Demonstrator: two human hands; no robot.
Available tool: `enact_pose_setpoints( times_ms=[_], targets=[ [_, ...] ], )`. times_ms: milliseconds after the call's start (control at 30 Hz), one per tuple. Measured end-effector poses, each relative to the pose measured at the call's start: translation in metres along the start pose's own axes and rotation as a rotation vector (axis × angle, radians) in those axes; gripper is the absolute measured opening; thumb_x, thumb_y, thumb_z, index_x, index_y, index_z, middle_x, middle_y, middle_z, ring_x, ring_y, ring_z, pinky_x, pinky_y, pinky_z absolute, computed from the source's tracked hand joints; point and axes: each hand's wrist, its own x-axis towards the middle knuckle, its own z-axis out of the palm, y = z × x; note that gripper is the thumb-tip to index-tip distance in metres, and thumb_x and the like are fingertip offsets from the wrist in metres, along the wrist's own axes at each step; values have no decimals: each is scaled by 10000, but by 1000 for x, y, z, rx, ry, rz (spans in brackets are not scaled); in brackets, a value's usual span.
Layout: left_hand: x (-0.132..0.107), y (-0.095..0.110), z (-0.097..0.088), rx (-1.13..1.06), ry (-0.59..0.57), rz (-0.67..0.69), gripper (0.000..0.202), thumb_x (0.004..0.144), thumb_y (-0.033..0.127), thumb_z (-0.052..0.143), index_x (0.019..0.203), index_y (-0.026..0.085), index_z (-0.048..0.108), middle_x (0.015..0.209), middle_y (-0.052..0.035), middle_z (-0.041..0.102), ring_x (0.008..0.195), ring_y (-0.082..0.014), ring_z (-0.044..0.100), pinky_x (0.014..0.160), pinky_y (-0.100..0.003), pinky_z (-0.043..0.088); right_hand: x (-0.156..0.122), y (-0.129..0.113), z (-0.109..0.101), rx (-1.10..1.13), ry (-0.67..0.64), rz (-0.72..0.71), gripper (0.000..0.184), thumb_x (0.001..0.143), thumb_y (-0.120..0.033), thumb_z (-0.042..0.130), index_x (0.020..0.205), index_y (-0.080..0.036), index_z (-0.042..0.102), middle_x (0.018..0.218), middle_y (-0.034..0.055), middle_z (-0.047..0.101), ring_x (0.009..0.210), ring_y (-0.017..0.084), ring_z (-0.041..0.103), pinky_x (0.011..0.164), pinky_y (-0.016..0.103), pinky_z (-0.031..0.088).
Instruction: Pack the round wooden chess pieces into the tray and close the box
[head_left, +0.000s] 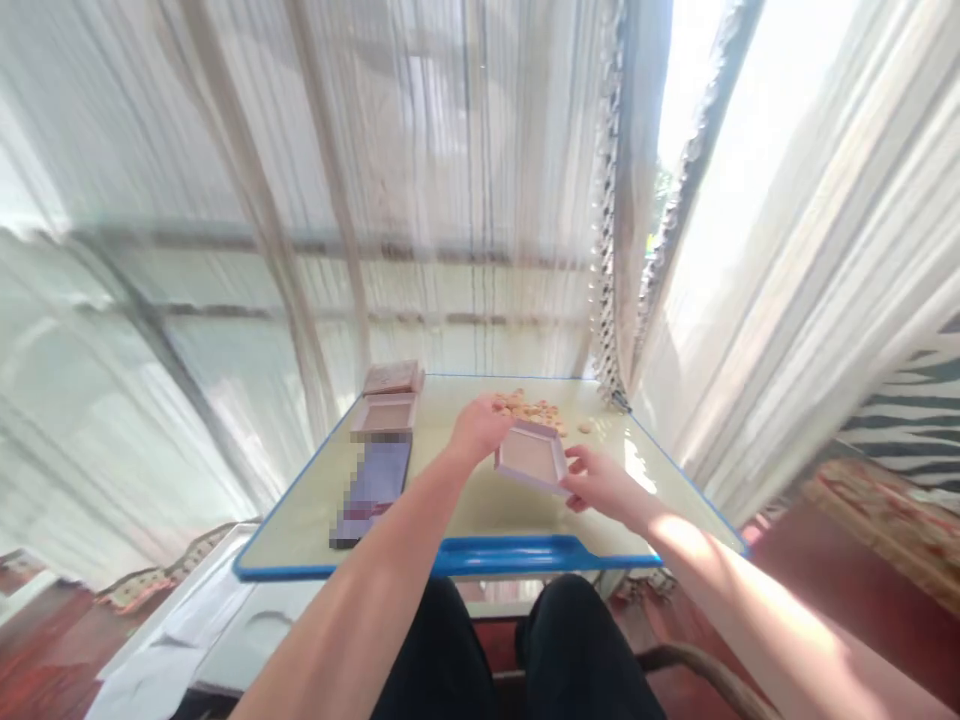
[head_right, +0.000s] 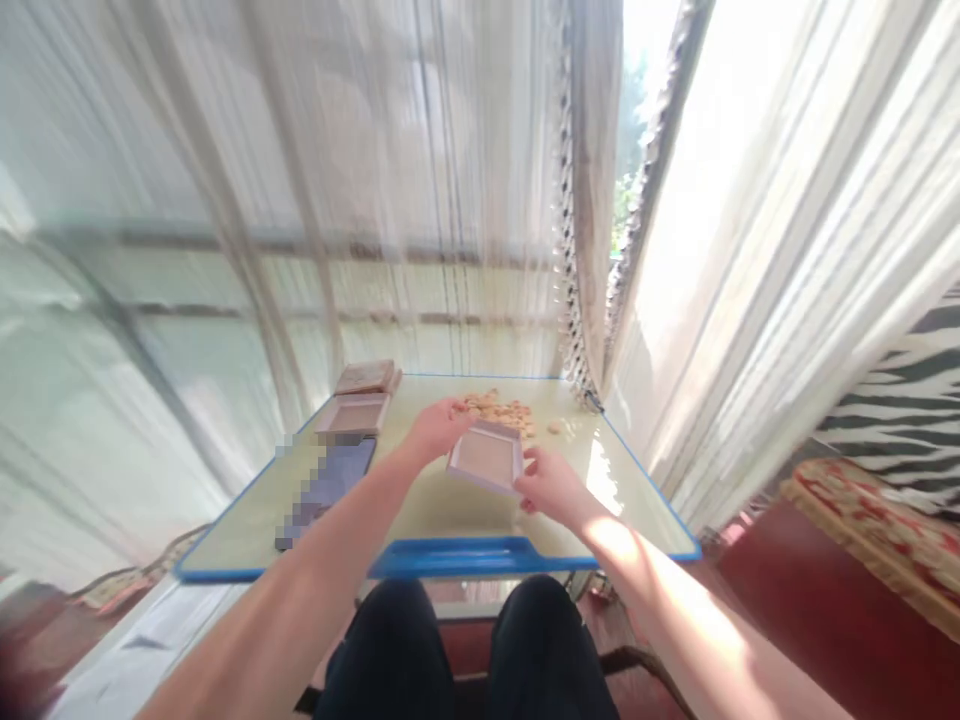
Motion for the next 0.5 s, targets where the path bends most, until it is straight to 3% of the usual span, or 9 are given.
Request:
enact_pose_setpoints(
  times_ms=[67,133,233,333,400,500],
  targets=[
    [5,1,13,100,-105,71,166,739,284,540,728,177,667,614,-28,630,670,-176,595,616,-242,397,-8,11,-3,-225,29,-67,422,705,-143,550,1126,-121,539,844,71,674,549,126,600,544,240,468],
    [8,-3,23,179,-118,115,198,742,276,513,627,180,643,620,-34,635,667,-177,589,595,-246,381,-10,16,-7,-405,10,-132,376,700,-153,551,1073,-141,594,780,50,684,576,131,596,564,229,441],
    [5,-13,31,251,-64,140,225,768,278,475,649,178,637,685,-48,657,687,-180,585,597,-254,374,-5,13,-18,-556,-74,-99,240,753,-260,519,902,-144,667,648,50,674,513,137,575,517,236,414],
    [-1,-20,32,288,-5,142,240,792,294,452,692,184,640,715,-54,663,697,-181,582,609,-261,378,9,3,-27,-661,-187,-11,376,810,-396,451,696,-117,675,508,72,622,400,139,526,469,260,391],
    [-5,-21,29,282,-52,155,216,764,320,490,667,191,633,679,-37,651,669,-172,573,587,-254,370,21,-4,-31,-667,-157,-46,362,780,-435,504,806,-125,689,534,63,634,400,133,521,464,254,382],
    [-8,-20,25,256,-210,226,102,656,291,577,625,203,618,622,0,626,624,-154,556,545,-239,345,43,-12,-29,-592,-134,-230,388,686,-383,627,1027,-199,653,760,45,684,552,136,576,510,230,388]
  ],
)
